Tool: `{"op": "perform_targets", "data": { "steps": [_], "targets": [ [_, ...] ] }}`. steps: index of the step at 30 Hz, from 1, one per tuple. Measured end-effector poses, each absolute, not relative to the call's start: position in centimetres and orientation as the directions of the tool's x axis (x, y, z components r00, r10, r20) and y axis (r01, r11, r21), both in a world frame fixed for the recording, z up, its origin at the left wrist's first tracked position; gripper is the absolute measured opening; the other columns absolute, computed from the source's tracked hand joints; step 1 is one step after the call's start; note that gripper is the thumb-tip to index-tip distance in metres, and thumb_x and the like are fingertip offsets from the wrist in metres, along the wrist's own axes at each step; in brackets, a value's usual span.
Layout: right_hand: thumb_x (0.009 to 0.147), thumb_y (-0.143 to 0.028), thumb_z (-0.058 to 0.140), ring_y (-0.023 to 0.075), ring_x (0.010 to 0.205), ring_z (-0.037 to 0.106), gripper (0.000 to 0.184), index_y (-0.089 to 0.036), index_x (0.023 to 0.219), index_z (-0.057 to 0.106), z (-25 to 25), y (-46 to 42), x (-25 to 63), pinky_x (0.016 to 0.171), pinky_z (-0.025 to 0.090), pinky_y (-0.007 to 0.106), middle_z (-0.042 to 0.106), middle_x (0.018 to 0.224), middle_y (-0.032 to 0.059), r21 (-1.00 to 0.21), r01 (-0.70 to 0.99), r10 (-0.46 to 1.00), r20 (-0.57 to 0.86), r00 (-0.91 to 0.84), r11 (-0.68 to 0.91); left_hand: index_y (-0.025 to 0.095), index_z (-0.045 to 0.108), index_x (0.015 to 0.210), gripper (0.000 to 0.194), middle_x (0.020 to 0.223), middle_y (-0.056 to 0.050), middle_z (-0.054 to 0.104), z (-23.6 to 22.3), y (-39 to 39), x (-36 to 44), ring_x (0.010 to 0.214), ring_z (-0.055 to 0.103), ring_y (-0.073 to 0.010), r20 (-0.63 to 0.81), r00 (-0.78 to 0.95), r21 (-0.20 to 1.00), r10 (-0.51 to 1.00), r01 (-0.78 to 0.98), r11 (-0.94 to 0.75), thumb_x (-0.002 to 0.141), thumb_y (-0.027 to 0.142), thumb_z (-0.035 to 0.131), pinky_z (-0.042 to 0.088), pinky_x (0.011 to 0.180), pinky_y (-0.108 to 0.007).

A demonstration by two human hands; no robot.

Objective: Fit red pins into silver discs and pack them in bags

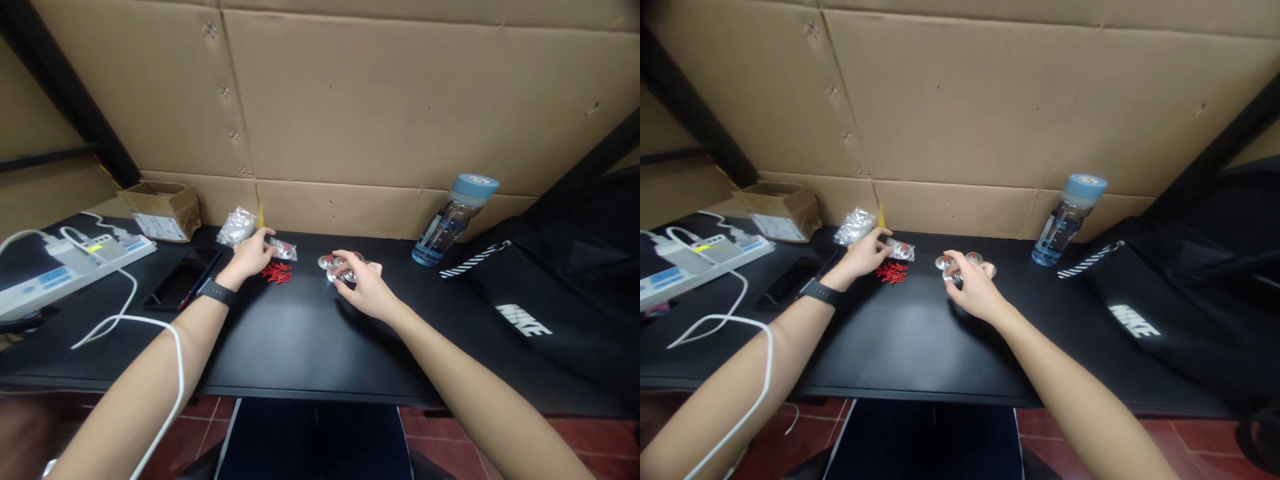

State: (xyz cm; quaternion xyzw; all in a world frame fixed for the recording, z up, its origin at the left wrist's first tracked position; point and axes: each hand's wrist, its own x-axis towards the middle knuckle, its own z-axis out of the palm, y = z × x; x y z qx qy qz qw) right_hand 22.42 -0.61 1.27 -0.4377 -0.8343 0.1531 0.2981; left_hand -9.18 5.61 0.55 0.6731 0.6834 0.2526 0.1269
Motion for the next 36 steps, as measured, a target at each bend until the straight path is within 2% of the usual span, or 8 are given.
{"op": "perform_targets", "data": {
  "steps": [4,8,14,20,27,30,33,36],
  "targets": [
    [0.091,-0.020,0.065,0.0272,0.110,0.072,0.055,-0.031,0.143,0.048,1.4,-0.7,22.4,0.102,0.030,0.046,0.079,0.118,0.0050,-0.502,0.648,0.820,0.352,-0.451,0.573,0.026,0.064,0.129,0.033,0.108,-0.008,0.081,0.1,5.8,-9.3,0.121,0.067,-0.0345,0.239,-0.048,0.330,0.970,0.943,-0.035,0.096,0.033,0.060,0.040,0.105,-0.053],
    [0.092,-0.021,0.065,0.0265,0.110,0.072,0.052,-0.032,0.141,0.051,1.5,-0.7,22.5,0.100,0.031,0.045,0.079,0.118,0.0035,-0.487,0.660,0.820,0.355,-0.450,0.572,0.025,0.073,0.114,0.027,0.121,-0.011,0.077,1.4,4.8,-8.6,0.121,0.065,-0.0353,0.331,0.030,0.127,0.943,0.989,-0.076,0.097,0.034,0.054,0.045,0.098,-0.048],
    [0.093,-0.021,0.064,0.0268,0.110,0.071,0.047,-0.034,0.138,0.056,1.3,-0.7,22.5,0.098,0.031,0.045,0.079,0.117,0.0029,-0.490,0.652,0.816,0.363,-0.451,0.578,0.028,0.079,0.115,0.037,0.121,-0.013,0.077,1.9,1.9,-6.4,0.120,0.063,-0.0389,0.135,0.263,-0.025,0.955,0.965,-0.262,0.099,0.046,0.051,0.043,0.101,-0.052],
    [0.094,-0.024,0.064,0.0286,0.109,0.070,0.047,-0.032,0.140,0.056,1.3,-0.7,22.6,0.097,0.032,0.045,0.078,0.119,0.0065,-0.470,0.657,0.808,0.356,-0.469,0.589,0.030,0.068,0.140,0.055,0.153,-0.016,0.060,0.0,2.3,-5.8,0.136,0.048,-0.0479,0.150,0.182,0.041,0.972,0.981,-0.190,0.102,0.060,0.040,0.035,0.107,-0.065],
    [0.093,-0.024,0.065,0.0294,0.109,0.070,0.046,-0.032,0.137,0.058,1.4,-0.6,22.7,0.098,0.033,0.046,0.078,0.117,0.0061,-0.465,0.669,0.815,0.322,-0.482,0.580,0.029,0.069,0.136,0.054,0.141,-0.018,0.064,0.5,4.2,-6.3,0.135,0.047,-0.0458,0.225,0.062,0.157,0.972,0.983,-0.099,0.104,0.059,0.037,0.035,0.109,-0.064],
    [0.093,-0.024,0.066,0.0294,0.109,0.070,0.043,-0.031,0.135,0.060,1.3,-0.6,22.7,0.098,0.033,0.046,0.078,0.118,0.0064,-0.461,0.670,0.814,0.315,-0.488,0.581,0.024,0.071,0.124,0.045,0.130,-0.018,0.067,1.9,4.2,-7.0,0.130,0.051,-0.0424,0.373,0.014,0.182,0.928,0.979,-0.087,0.103,0.052,0.043,0.039,0.108,-0.057],
    [0.093,-0.023,0.066,0.0285,0.109,0.070,0.042,-0.031,0.134,0.061,1.3,-0.6,22.7,0.098,0.032,0.047,0.078,0.118,0.0048,-0.462,0.668,0.812,0.317,-0.490,0.583,0.021,0.067,0.122,0.035,0.127,-0.019,0.068,3.2,4.1,-8.9,0.127,0.054,-0.0418,0.531,-0.165,0.284,0.831,0.959,0.008,0.099,0.043,0.052,0.039,0.107,-0.055],
    [0.093,-0.023,0.067,0.0284,0.109,0.069,0.041,-0.031,0.133,0.061,1.3,-0.6,22.7,0.097,0.032,0.046,0.078,0.118,0.0048,-0.453,0.667,0.806,0.326,-0.494,0.592,0.021,0.071,0.117,0.037,0.120,-0.019,0.073,3.7,4.5,-11.6,0.124,0.057,-0.0446,0.484,-0.299,0.335,0.822,0.931,0.142,0.092,0.047,0.061,0.039,0.106,-0.058]
  ]
}}
